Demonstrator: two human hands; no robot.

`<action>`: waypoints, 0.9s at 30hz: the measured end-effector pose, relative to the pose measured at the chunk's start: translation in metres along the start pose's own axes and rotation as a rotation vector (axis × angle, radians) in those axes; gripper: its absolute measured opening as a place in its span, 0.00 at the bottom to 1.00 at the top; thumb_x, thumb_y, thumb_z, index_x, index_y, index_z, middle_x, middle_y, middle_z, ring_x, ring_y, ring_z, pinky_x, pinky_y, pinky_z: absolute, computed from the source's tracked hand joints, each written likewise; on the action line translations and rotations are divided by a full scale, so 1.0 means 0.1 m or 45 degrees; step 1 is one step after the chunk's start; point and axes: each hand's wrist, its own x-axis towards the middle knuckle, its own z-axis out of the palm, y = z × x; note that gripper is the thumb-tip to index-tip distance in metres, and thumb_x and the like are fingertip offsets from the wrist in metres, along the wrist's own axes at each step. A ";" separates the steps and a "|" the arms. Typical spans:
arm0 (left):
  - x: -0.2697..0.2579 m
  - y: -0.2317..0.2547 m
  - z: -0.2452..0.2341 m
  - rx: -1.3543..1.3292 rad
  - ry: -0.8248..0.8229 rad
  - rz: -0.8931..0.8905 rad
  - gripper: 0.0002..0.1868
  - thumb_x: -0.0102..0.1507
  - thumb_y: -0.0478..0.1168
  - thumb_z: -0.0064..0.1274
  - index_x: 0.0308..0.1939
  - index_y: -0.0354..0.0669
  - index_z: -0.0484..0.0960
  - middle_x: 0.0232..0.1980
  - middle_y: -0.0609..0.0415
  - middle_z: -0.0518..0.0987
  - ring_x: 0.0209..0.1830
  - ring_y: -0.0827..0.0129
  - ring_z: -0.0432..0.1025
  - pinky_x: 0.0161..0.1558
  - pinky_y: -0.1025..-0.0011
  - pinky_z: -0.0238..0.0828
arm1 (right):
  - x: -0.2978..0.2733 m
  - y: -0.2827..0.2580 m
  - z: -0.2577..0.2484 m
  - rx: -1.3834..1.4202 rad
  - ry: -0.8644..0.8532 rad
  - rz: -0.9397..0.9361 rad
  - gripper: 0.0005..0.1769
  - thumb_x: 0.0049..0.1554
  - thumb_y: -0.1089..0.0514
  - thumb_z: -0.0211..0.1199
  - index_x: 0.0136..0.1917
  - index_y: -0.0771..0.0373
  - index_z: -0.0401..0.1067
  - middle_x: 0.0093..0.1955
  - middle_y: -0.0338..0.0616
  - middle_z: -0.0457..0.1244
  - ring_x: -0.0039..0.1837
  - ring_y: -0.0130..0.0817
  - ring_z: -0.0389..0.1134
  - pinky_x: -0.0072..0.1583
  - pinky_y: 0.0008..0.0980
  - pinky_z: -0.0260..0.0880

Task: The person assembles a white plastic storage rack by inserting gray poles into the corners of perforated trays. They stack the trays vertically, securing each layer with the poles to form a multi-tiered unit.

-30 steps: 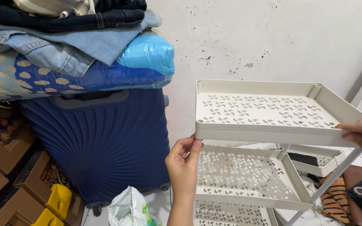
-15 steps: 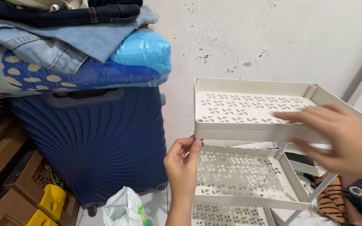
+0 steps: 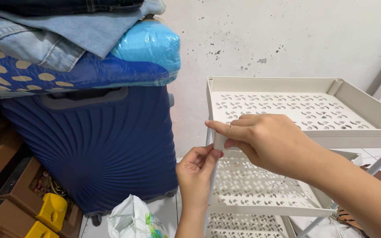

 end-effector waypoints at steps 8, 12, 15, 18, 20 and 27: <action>0.04 -0.20 -0.08 0.046 -0.028 0.151 0.06 0.65 0.31 0.58 0.41 0.30 0.77 0.45 0.48 0.84 0.43 0.73 0.78 0.48 0.75 0.75 | -0.15 0.11 0.15 -0.074 0.079 0.134 0.36 0.50 0.58 0.69 0.72 0.42 0.72 0.45 0.31 0.72 0.42 0.33 0.71 0.46 0.42 0.69; 0.18 -0.23 -0.19 0.275 0.145 0.281 0.05 0.67 0.31 0.55 0.44 0.31 0.78 0.45 0.47 0.84 0.42 0.73 0.77 0.46 0.75 0.74 | -0.65 0.40 0.02 -0.338 0.620 0.026 0.29 0.51 0.57 0.71 0.66 0.49 0.71 0.54 0.38 0.67 0.58 0.37 0.65 0.66 0.50 0.57; 0.20 -0.18 -0.21 0.337 0.293 0.452 0.10 0.66 0.30 0.54 0.50 0.32 0.75 0.52 0.46 0.81 0.51 0.72 0.77 0.54 0.75 0.72 | -1.21 0.65 -0.02 -0.371 0.910 0.328 0.31 0.52 0.62 0.66 0.68 0.60 0.63 0.64 0.54 0.57 0.67 0.51 0.55 0.70 0.48 0.54; 0.00 -0.13 0.01 0.766 0.480 0.712 0.18 0.63 0.30 0.55 0.56 0.34 0.72 0.59 0.43 0.76 0.60 0.66 0.72 0.63 0.66 0.67 | -1.76 0.94 0.11 0.240 1.087 0.608 0.39 0.50 0.66 0.61 0.72 0.63 0.50 0.65 0.51 0.51 0.69 0.46 0.53 0.71 0.42 0.58; -0.17 -0.12 0.26 1.253 0.593 1.082 0.22 0.62 0.30 0.58 0.58 0.30 0.71 0.63 0.36 0.70 0.70 0.57 0.64 0.71 0.55 0.59 | -2.05 1.12 0.24 0.905 1.116 0.786 0.39 0.49 0.68 0.58 0.72 0.61 0.48 0.63 0.48 0.54 0.66 0.41 0.58 0.65 0.41 0.63; -0.44 -0.07 1.40 1.510 -0.349 1.217 0.19 0.59 0.36 0.56 0.55 0.53 0.80 0.62 0.50 0.75 0.70 0.54 0.65 0.73 0.35 0.40 | -2.49 1.60 0.60 1.984 0.938 0.848 0.19 0.56 0.63 0.59 0.60 0.65 0.61 0.46 0.52 0.66 0.51 0.43 0.71 0.59 0.44 0.70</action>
